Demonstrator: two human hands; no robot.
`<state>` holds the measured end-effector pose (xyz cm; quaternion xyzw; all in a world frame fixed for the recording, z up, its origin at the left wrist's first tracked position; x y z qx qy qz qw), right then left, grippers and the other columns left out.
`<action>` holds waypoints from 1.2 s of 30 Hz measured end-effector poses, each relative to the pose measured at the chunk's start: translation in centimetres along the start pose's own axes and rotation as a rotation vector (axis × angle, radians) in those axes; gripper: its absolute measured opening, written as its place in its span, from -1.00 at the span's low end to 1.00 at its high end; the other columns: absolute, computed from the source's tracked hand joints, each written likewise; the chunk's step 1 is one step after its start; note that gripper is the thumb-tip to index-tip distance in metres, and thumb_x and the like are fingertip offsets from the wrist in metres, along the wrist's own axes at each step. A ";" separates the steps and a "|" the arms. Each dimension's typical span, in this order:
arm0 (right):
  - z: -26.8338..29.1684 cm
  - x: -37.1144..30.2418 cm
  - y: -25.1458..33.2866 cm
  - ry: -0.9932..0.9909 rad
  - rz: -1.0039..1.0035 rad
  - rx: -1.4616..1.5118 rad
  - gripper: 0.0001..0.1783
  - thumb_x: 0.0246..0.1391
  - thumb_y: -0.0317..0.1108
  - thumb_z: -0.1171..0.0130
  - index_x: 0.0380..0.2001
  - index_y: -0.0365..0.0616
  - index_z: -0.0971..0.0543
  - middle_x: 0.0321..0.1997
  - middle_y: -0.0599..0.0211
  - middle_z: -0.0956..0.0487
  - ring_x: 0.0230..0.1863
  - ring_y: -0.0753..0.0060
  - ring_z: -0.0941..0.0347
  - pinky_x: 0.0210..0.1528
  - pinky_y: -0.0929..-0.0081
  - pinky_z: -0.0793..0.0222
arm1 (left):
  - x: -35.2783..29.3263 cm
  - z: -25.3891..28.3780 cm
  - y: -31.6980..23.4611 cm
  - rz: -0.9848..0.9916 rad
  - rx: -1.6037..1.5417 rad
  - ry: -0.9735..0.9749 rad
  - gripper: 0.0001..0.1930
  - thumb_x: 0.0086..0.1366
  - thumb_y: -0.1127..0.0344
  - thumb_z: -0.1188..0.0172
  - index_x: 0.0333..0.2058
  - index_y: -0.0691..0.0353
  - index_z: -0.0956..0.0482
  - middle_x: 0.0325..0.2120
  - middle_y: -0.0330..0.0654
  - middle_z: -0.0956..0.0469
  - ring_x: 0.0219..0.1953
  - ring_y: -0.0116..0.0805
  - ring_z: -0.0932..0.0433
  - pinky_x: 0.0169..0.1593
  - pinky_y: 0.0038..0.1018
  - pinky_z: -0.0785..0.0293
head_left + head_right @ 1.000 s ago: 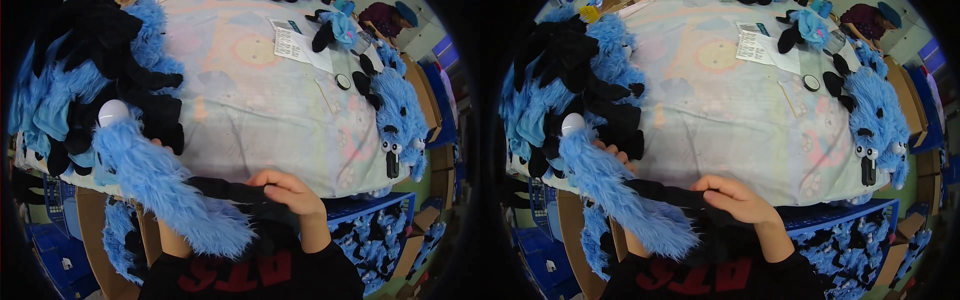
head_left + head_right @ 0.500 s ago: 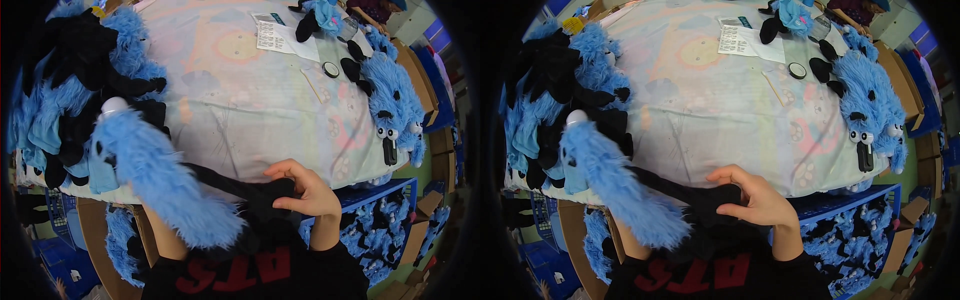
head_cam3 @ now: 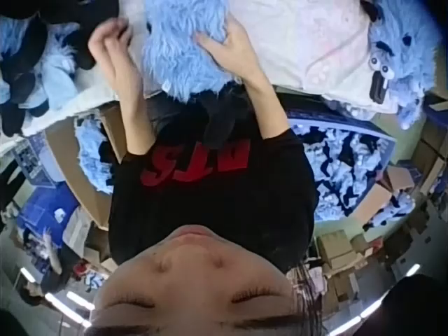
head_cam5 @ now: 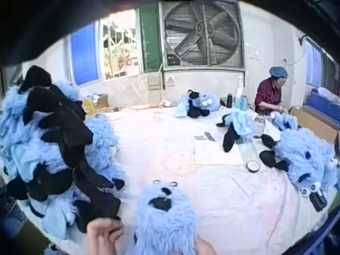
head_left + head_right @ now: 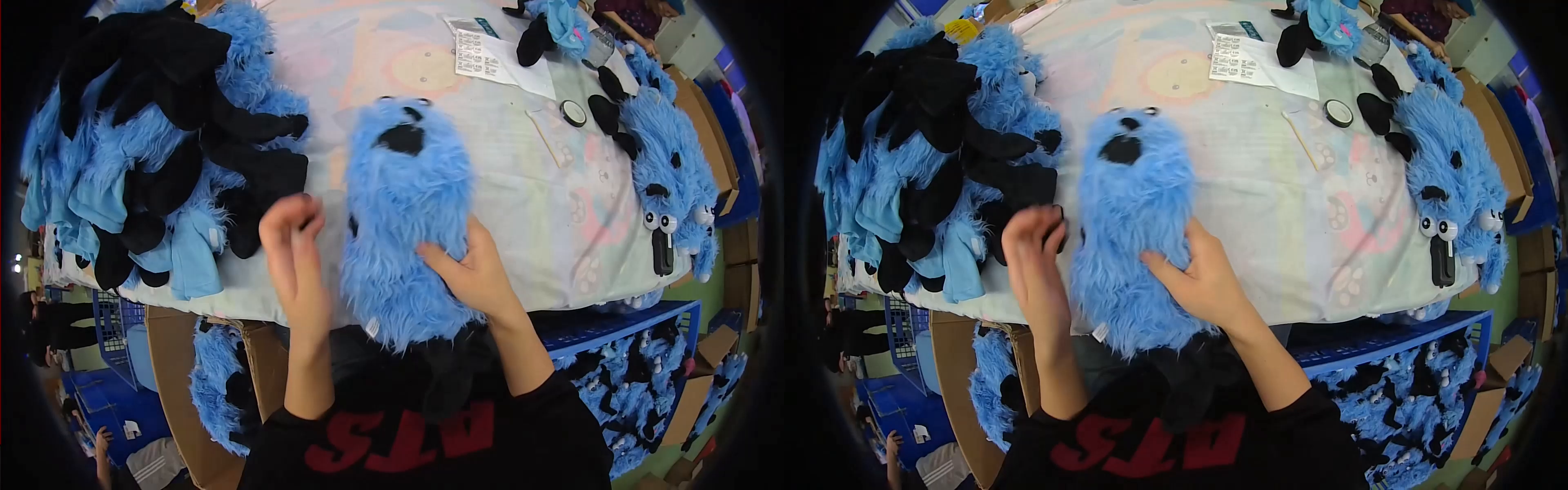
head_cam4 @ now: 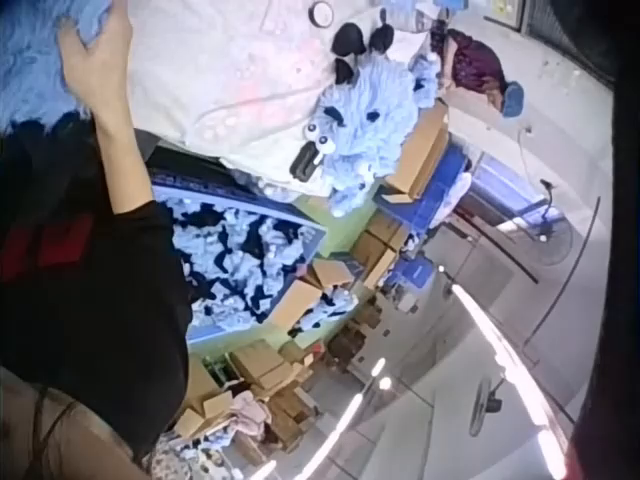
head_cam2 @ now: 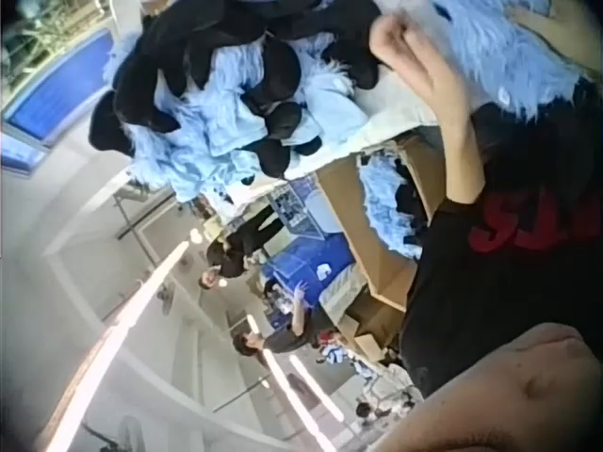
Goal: Assembling blue plush toys by attaching eyes and checking components.
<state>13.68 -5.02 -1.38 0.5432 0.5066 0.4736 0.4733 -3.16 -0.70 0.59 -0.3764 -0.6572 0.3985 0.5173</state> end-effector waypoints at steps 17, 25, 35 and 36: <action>-0.3 -0.9 0.6 -0.090 0.075 -0.110 -0.63 -0.01 -0.53 -0.09 -0.09 -0.36 -0.36 -0.22 0.12 -0.54 -0.28 0.34 -0.45 -0.19 0.50 -0.36 | -6.1 5.6 -2.0 0.247 0.157 0.400 -0.92 0.12 0.48 0.01 -0.53 0.31 -0.43 -0.61 -0.20 -0.40 -0.52 -0.39 -0.28 -0.33 -0.56 -0.26; -0.4 -0.9 0.9 -0.092 0.039 -0.169 -0.63 0.00 -0.50 -0.10 -0.09 -0.37 -0.36 -0.23 0.11 -0.54 -0.30 0.35 -0.46 -0.21 0.49 -0.36 | -6.3 5.8 -1.9 0.341 -0.049 0.375 -0.89 0.17 0.48 0.05 -0.50 0.32 -0.42 -0.62 -0.21 -0.42 -0.53 -0.41 -0.29 -0.31 -0.60 -0.25; 0.3 -2.2 1.4 -0.376 0.364 -0.661 -0.55 -0.12 -0.48 -0.16 -0.09 -0.35 -0.38 -0.10 0.14 -0.48 -0.12 0.20 -0.38 -0.05 0.43 -0.28 | -6.5 5.5 -2.3 0.428 -0.059 0.346 -0.86 0.23 0.46 0.08 -0.50 0.31 -0.40 -0.65 -0.23 -0.44 -0.56 -0.50 -0.29 -0.38 -0.68 -0.23; 0.7 -2.9 1.5 -0.386 0.453 -0.760 -0.54 -0.13 -0.49 -0.15 -0.07 -0.30 -0.39 -0.05 0.15 -0.44 -0.07 0.18 -0.34 -0.02 0.41 -0.25 | -6.5 5.6 -2.2 0.425 -0.060 0.341 -0.86 0.23 0.46 0.08 -0.50 0.31 -0.40 -0.65 -0.23 -0.44 -0.56 -0.50 -0.29 -0.38 -0.68 -0.23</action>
Point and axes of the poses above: each hand's wrist, its own x-axis towards the middle knuckle, its own z-axis out of the back of the hand, y = z × x, the point moved 1 cm from there along x, towards the middle knuckle
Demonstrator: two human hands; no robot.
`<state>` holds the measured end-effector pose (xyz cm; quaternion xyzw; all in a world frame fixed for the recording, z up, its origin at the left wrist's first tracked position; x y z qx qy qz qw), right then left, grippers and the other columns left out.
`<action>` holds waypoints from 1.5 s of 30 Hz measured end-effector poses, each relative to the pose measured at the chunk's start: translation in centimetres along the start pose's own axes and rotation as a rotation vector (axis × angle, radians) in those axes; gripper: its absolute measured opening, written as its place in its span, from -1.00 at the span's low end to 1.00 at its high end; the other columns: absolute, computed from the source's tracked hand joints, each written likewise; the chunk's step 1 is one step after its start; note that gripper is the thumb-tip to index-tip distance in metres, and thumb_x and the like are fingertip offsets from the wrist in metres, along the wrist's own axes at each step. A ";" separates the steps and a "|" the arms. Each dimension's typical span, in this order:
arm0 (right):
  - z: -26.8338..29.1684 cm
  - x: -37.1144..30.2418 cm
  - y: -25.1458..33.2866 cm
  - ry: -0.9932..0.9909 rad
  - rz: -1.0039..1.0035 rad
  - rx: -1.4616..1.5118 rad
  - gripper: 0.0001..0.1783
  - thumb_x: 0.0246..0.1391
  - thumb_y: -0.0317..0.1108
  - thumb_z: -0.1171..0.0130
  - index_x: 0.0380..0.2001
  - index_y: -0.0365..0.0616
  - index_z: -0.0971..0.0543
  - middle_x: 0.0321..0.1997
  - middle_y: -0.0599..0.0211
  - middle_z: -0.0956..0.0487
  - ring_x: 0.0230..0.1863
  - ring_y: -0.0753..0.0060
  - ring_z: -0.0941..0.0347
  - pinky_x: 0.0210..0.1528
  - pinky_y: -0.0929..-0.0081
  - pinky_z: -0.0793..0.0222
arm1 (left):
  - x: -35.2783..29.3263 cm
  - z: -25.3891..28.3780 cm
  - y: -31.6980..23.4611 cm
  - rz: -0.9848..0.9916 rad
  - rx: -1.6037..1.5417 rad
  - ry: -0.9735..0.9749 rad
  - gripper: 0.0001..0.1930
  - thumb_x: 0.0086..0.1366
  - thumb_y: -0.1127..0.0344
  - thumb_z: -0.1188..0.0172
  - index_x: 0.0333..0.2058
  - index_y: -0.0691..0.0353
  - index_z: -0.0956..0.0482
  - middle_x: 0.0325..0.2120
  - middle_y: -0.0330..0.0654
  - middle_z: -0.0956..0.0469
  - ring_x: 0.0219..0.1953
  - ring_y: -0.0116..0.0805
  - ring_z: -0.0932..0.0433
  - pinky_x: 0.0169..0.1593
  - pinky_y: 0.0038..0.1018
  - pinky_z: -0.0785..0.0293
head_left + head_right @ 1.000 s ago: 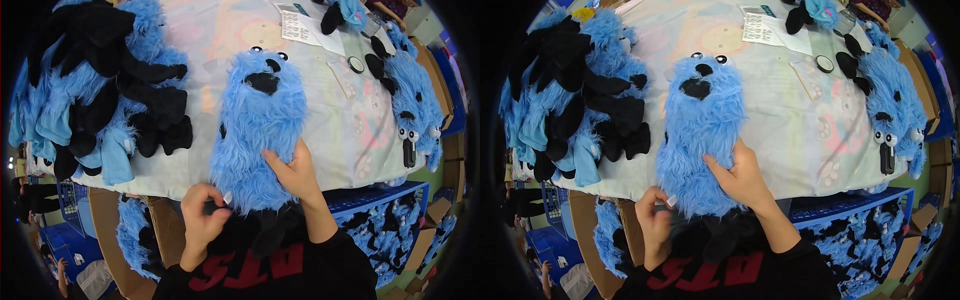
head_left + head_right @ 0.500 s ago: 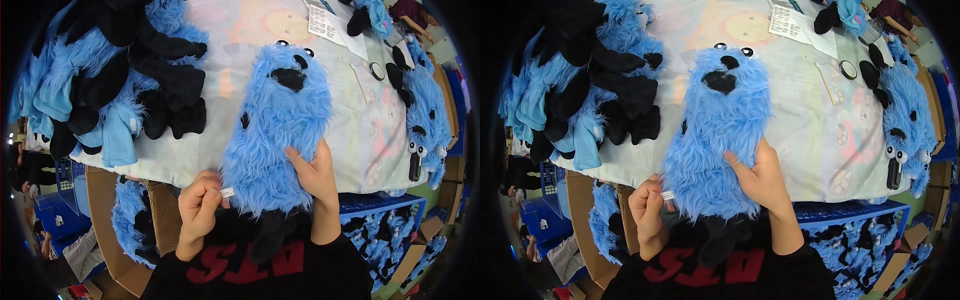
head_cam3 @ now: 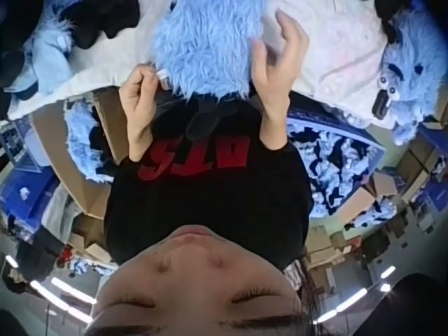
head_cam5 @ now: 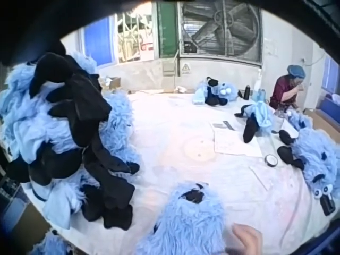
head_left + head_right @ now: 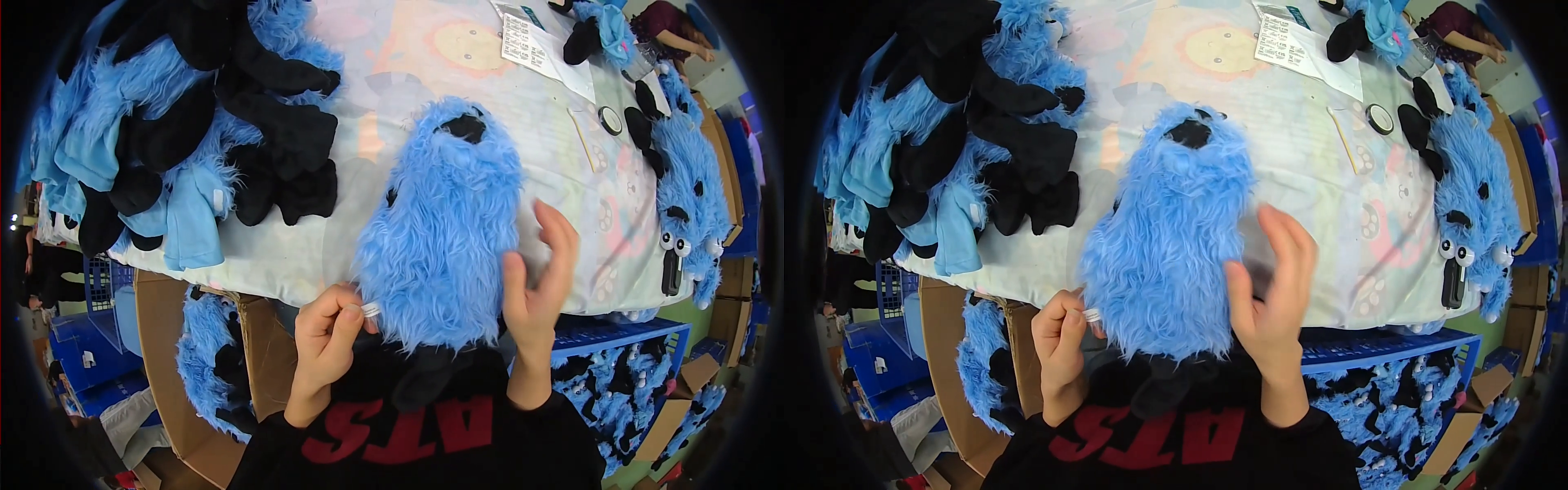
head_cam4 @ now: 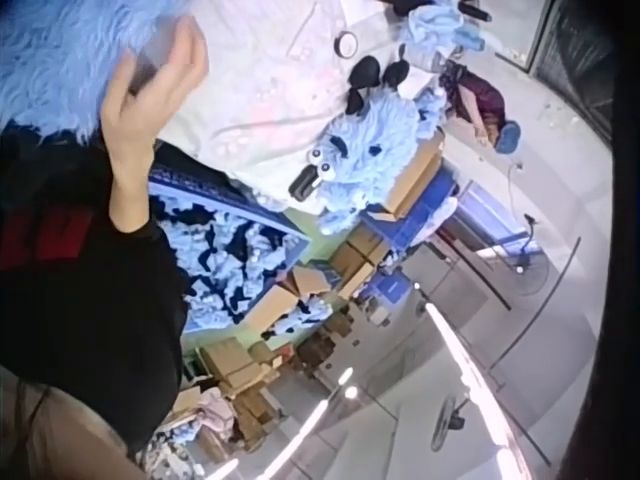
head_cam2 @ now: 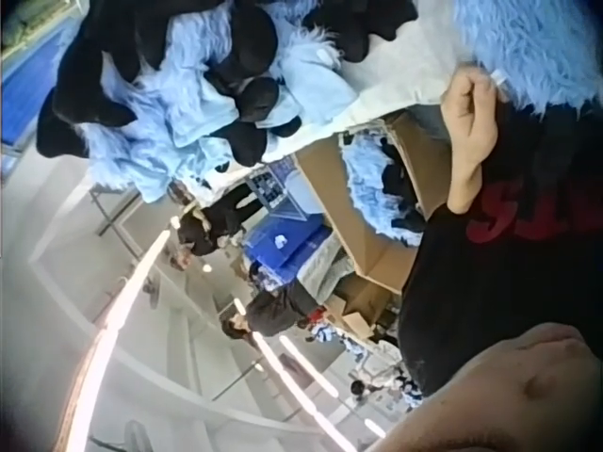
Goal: Assembling blue plush toys by attaching eyes and checking components.
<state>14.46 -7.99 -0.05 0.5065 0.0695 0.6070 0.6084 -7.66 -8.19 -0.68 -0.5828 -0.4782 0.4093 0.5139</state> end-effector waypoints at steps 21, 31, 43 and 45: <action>-0.9 -0.7 2.7 0.336 -0.222 0.322 -0.64 -0.13 -0.41 -0.21 -0.16 -0.07 -0.49 -0.12 0.28 -0.43 -0.29 0.31 -0.38 -0.27 0.50 -0.26 | -0.8 -2.4 -1.6 -0.230 -0.023 0.010 -0.93 0.16 0.50 0.02 -0.38 0.33 -0.43 -0.42 -0.10 -0.45 -0.41 -0.37 -0.39 -0.25 -0.58 -0.31; -1.6 -0.6 2.8 0.465 -0.517 0.518 -0.62 -0.16 -0.35 -0.24 -0.21 -0.23 -0.47 -0.15 0.12 -0.45 -0.33 0.28 -0.39 -0.27 0.49 -0.31 | -1.6 -3.1 -1.4 0.025 0.383 -0.038 -0.83 0.07 0.59 -0.01 -0.31 0.39 -0.45 -0.37 -0.10 -0.46 -0.40 -0.31 -0.37 -0.25 -0.54 -0.31; -3.2 -2.3 3.3 0.344 0.054 0.398 -0.58 -0.24 -0.34 -0.29 -0.24 -0.24 -0.46 -0.18 0.09 -0.46 -0.23 0.17 -0.41 -0.12 0.39 -0.29 | -0.8 -1.8 -0.7 -0.130 0.388 0.050 -0.71 0.05 0.57 -0.02 -0.18 0.40 -0.45 -0.25 -0.06 -0.45 -0.36 -0.29 -0.38 -0.24 -0.54 -0.32; -3.5 -2.1 3.6 0.344 0.155 0.358 -0.59 -0.23 -0.34 -0.28 -0.25 -0.24 -0.46 -0.17 0.09 -0.46 -0.22 0.17 -0.40 -0.10 0.38 -0.29 | -0.5 -1.6 -0.1 -0.143 0.431 0.074 -0.69 0.06 0.56 -0.03 -0.16 0.40 -0.44 -0.23 -0.05 -0.45 -0.34 -0.29 -0.38 -0.22 -0.54 -0.32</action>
Point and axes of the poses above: each hand's wrist, its own x-axis towards the middle knuckle, its own z-axis out of the back of the hand, y = z × x, the point moved 1 cm from there along x, towards the middle knuckle
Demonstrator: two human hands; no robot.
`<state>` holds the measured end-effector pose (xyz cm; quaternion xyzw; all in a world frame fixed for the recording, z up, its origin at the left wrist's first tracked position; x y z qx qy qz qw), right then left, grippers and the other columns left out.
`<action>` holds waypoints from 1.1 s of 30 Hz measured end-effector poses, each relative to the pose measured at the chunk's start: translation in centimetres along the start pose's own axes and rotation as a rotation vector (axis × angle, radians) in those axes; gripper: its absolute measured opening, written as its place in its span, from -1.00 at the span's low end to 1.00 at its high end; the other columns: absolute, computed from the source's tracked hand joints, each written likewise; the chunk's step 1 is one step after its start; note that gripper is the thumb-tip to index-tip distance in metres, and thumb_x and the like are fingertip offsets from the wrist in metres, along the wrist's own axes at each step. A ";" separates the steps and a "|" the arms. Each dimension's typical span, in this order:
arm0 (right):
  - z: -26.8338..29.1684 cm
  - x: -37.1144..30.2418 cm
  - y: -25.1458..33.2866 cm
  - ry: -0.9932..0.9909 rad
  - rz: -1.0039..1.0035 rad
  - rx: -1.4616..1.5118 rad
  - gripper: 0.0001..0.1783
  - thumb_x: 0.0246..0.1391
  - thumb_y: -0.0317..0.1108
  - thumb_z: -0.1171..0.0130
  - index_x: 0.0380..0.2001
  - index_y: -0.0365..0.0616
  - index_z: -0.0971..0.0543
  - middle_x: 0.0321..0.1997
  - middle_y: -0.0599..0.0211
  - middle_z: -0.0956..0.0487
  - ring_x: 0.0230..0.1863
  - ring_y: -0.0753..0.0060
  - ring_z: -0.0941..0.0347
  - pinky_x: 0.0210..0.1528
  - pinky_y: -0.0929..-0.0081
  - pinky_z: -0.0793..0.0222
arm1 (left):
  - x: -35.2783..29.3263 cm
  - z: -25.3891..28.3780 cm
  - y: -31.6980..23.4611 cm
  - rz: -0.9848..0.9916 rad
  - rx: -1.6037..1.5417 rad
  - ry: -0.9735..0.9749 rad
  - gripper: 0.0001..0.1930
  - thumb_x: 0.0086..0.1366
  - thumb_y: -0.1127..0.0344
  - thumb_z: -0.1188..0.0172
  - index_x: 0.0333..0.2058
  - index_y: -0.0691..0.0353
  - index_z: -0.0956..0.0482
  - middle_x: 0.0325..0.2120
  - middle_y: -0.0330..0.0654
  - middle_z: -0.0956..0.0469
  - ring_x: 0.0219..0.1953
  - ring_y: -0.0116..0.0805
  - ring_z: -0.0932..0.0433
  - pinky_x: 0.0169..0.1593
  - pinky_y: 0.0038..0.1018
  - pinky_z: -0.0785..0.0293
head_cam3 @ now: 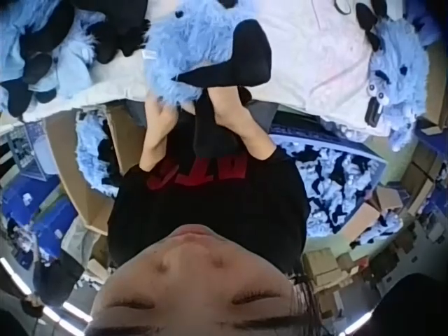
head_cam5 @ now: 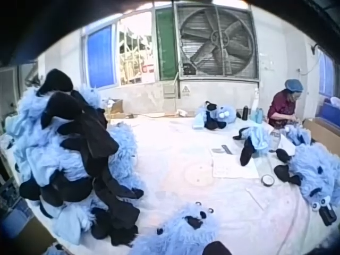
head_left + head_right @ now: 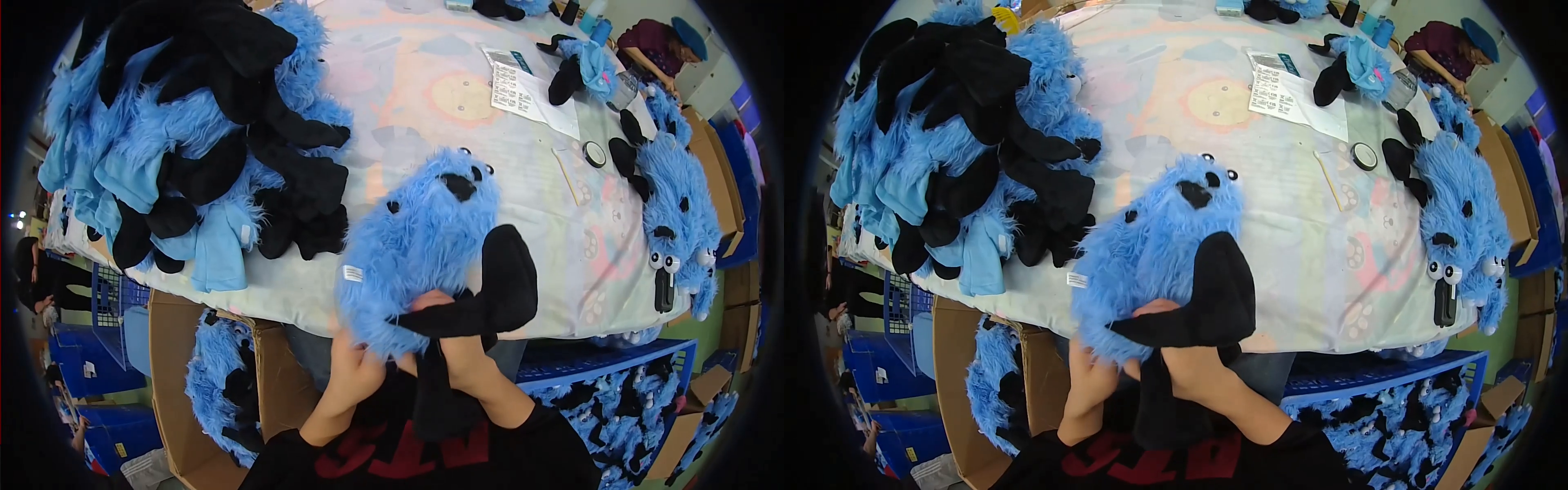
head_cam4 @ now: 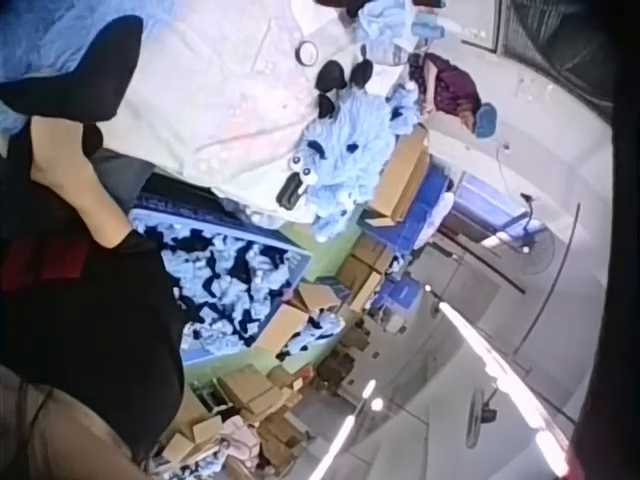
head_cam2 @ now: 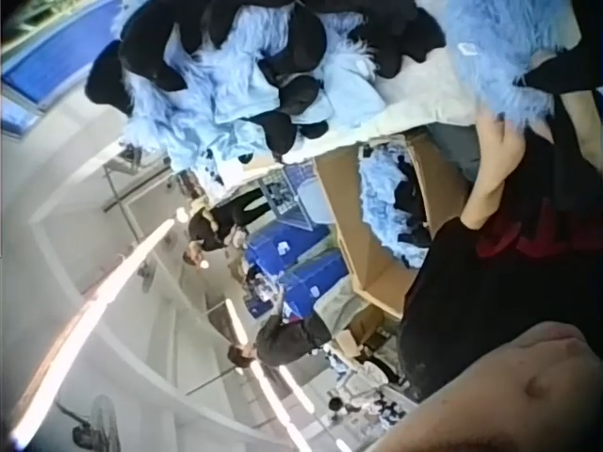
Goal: Assembling blue plush toys by attaching eyes and checking components.
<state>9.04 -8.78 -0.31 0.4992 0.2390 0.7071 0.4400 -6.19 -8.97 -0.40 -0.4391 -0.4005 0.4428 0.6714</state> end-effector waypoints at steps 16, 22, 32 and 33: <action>1.4 4.2 -2.4 -0.032 -0.089 -0.058 -0.49 0.09 -0.08 0.05 -0.03 -0.27 -0.41 0.06 -0.01 -0.33 0.07 0.03 -0.24 0.15 0.35 -0.07 | 2.2 -0.2 -0.4 0.123 -0.163 -0.214 -0.58 0.01 0.48 -0.20 -0.09 0.38 -0.44 -0.14 -0.11 -0.47 -0.18 -0.38 -0.43 -0.08 -0.53 -0.33; 1.1 4.6 -3.0 0.027 -0.140 -0.130 -0.51 0.04 -0.18 -0.01 -0.03 -0.31 -0.40 0.14 -0.07 -0.27 0.09 -0.09 -0.22 0.17 0.18 -0.07 | -1.4 1.7 -0.1 0.164 -0.372 -0.417 -0.77 0.09 0.48 -0.07 -0.22 0.30 -0.39 -0.32 -0.19 -0.44 -0.41 -0.58 -0.33 -0.32 -0.71 -0.23; 5.3 4.1 -3.6 -0.558 -0.421 0.254 -0.74 0.00 -0.43 -0.02 -0.18 -0.19 -0.39 -0.22 0.31 -0.42 -0.27 0.45 -0.28 -0.14 0.59 -0.20 | -2.0 2.2 -0.7 0.138 -0.660 -0.517 -0.78 0.25 0.25 0.06 -0.22 0.23 -0.24 -0.36 -0.19 -0.37 -0.35 -0.50 -0.29 -0.22 -0.63 -0.23; 5.4 3.7 -3.2 -0.646 -0.309 -0.080 -0.70 0.02 -0.37 -0.03 -0.14 -0.20 -0.36 -0.20 0.29 -0.41 -0.23 0.41 -0.30 -0.14 0.54 -0.22 | -1.8 1.9 -0.9 0.116 -0.659 -0.513 -0.77 0.27 0.20 0.08 -0.21 0.23 -0.24 -0.33 -0.17 -0.37 -0.31 -0.48 -0.30 -0.19 -0.60 -0.24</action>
Point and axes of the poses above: each hand's wrist, its own x-axis towards the middle knuckle, its own z-axis out of the back of the hand, y = z × x, the point moved 1 cm from there along x, towards the middle knuckle
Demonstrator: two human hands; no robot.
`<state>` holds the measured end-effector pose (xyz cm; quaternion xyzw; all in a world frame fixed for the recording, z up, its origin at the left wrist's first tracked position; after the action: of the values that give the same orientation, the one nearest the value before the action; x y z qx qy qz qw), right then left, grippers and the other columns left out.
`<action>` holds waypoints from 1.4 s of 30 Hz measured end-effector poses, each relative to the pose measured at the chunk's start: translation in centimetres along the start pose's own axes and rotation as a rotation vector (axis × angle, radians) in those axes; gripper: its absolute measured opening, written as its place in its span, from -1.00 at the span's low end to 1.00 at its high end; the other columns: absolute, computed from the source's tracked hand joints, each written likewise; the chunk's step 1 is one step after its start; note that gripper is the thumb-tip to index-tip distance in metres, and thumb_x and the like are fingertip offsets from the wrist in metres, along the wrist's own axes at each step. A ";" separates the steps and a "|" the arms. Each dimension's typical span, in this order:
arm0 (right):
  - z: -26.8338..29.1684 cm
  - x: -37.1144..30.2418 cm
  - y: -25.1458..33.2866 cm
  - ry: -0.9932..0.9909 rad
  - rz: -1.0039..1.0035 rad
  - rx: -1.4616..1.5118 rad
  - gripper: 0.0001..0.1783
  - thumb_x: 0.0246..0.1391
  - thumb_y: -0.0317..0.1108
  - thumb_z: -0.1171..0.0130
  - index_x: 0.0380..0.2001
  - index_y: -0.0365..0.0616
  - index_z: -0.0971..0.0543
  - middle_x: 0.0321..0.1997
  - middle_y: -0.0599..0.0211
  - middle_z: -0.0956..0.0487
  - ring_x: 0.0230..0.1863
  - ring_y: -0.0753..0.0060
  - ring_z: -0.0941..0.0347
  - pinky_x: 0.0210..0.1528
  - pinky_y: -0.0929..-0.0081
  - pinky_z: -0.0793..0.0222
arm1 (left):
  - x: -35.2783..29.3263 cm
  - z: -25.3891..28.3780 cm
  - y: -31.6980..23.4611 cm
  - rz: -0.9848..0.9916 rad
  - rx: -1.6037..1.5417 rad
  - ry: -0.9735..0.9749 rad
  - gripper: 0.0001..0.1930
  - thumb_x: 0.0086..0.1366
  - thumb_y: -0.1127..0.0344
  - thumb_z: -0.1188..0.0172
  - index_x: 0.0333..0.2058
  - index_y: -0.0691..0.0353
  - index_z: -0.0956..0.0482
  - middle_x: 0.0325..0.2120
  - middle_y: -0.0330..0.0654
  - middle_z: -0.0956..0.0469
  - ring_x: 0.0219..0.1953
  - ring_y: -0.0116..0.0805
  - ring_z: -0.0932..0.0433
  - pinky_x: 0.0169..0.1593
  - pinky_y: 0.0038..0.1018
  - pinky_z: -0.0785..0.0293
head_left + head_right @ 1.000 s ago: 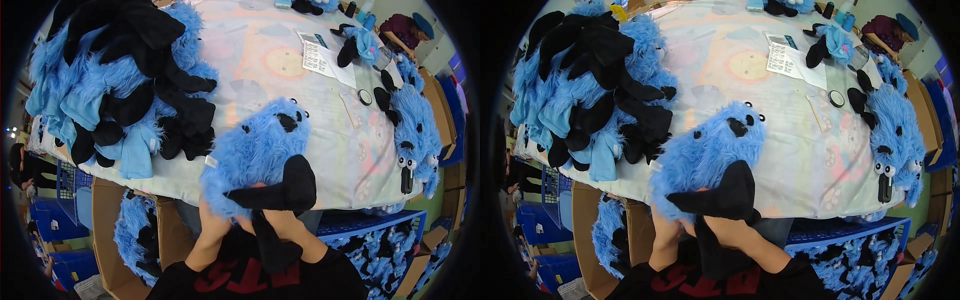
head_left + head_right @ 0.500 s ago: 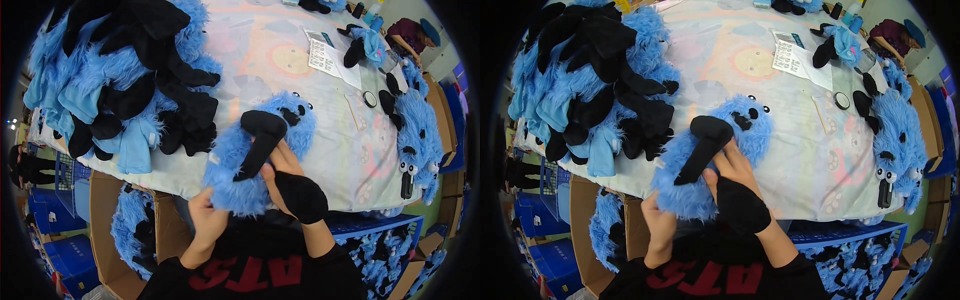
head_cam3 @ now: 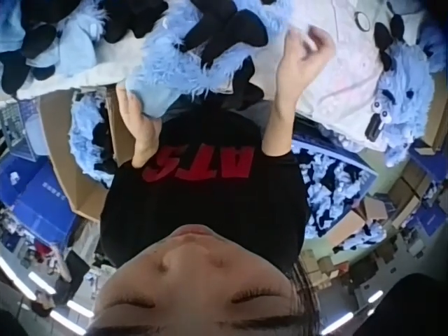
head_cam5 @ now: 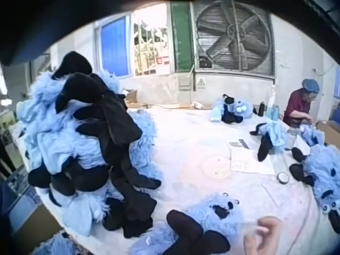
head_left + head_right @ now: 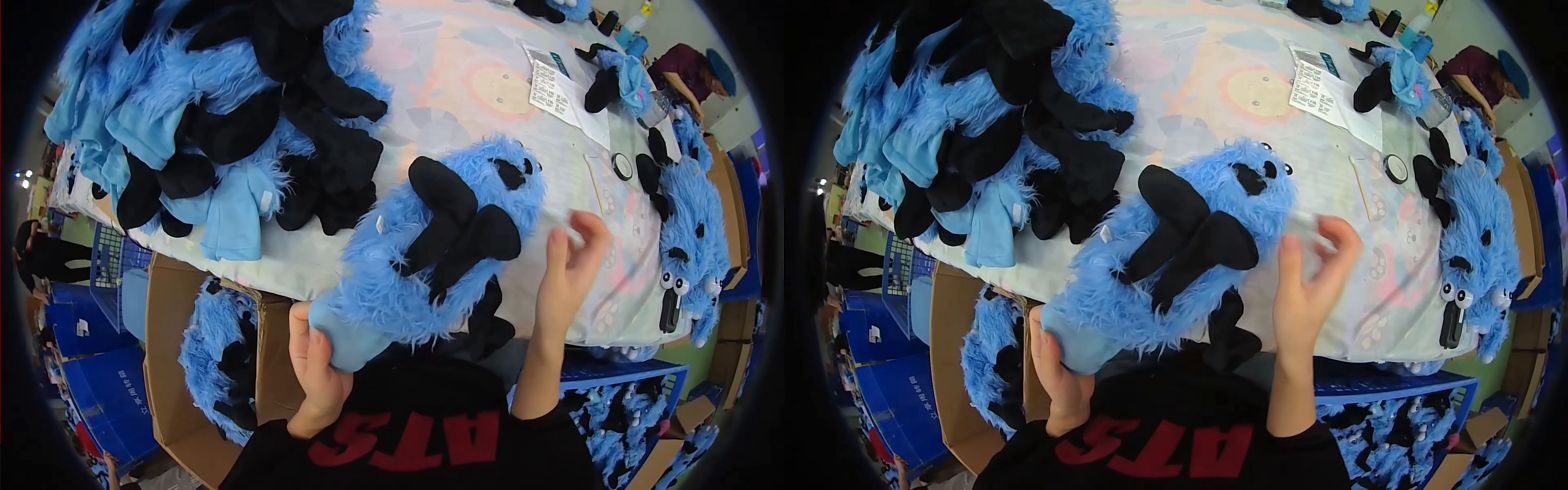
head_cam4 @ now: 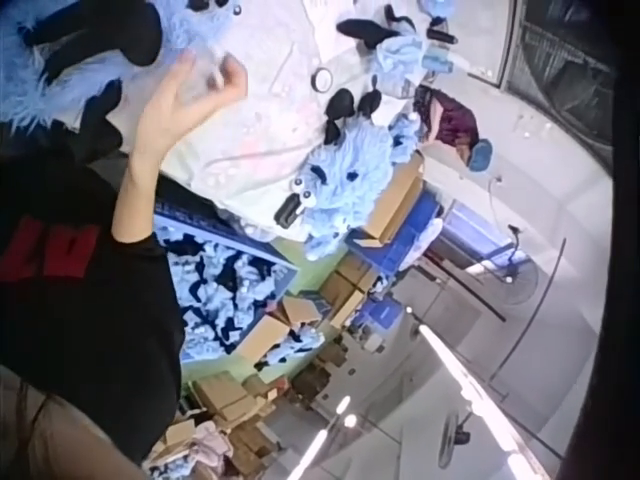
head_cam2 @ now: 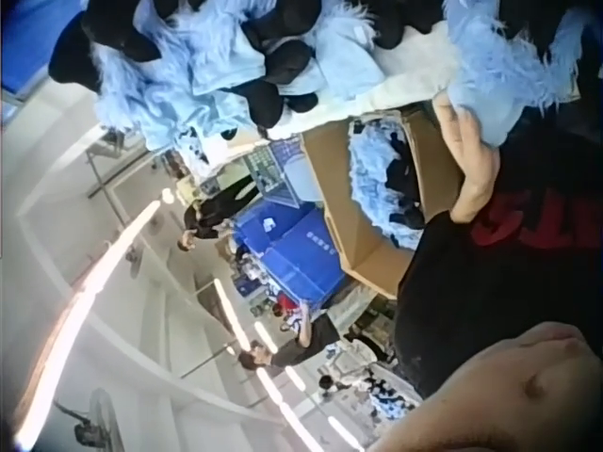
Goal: Assembling blue plush toys by attaching eyes and checking components.
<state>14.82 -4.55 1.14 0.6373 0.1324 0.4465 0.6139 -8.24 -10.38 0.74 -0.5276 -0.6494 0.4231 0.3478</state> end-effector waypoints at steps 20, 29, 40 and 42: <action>-4.9 -3.4 2.0 0.673 -0.033 0.019 -0.75 -0.04 -0.46 -0.07 -0.23 -0.30 -0.42 -0.67 0.26 -0.41 -0.73 0.36 -0.23 -0.63 0.55 -0.16 | -2.1 2.5 1.3 -0.148 0.247 -0.119 -0.78 0.33 0.20 0.16 -0.17 0.21 -0.22 -0.36 -0.24 -0.32 -0.34 -0.52 -0.26 -0.19 -0.63 -0.21; -4.7 -3.5 2.2 0.626 -0.077 0.061 -0.78 0.00 -0.45 -0.06 -0.25 -0.31 -0.43 -0.72 0.35 -0.34 -0.73 0.50 -0.13 -0.64 0.61 -0.07 | 0.7 4.1 0.8 -0.039 -0.021 -0.195 -0.74 0.30 0.25 0.06 -0.13 0.27 -0.26 -0.37 -0.16 -0.35 -0.36 -0.49 -0.31 -0.19 -0.63 -0.24; -4.7 -3.9 1.5 0.612 -0.099 0.182 -0.70 -0.01 -0.40 -0.09 -0.17 -0.27 -0.41 -0.56 0.33 -0.43 -0.63 0.51 -0.24 -0.54 0.65 -0.16 | -1.3 -1.9 0.5 0.055 0.051 0.277 -0.82 0.11 0.57 -0.02 -0.26 0.34 -0.36 -0.32 -0.17 -0.44 -0.33 -0.47 -0.36 -0.24 -0.67 -0.30; -4.3 -3.8 1.6 0.549 -0.019 0.339 -0.63 -0.05 -0.38 -0.13 -0.14 -0.25 -0.39 -0.42 0.28 -0.45 -0.49 0.47 -0.30 -0.39 0.63 -0.22 | -1.0 -2.8 0.3 -0.018 -0.011 0.318 -0.82 0.09 0.60 -0.02 -0.28 0.34 -0.37 -0.34 -0.18 -0.45 -0.34 -0.47 -0.36 -0.26 -0.68 -0.31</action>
<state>8.91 -4.75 0.43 0.5850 0.3713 0.5677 0.4446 -5.43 -10.83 1.55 -0.5841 -0.5931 0.3276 0.4470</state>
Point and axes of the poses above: each hand's wrist, its own x-axis towards the middle knuckle, its own z-axis out of the back of the hand, y = z × x, the point moved 1 cm from there along x, towards the middle knuckle
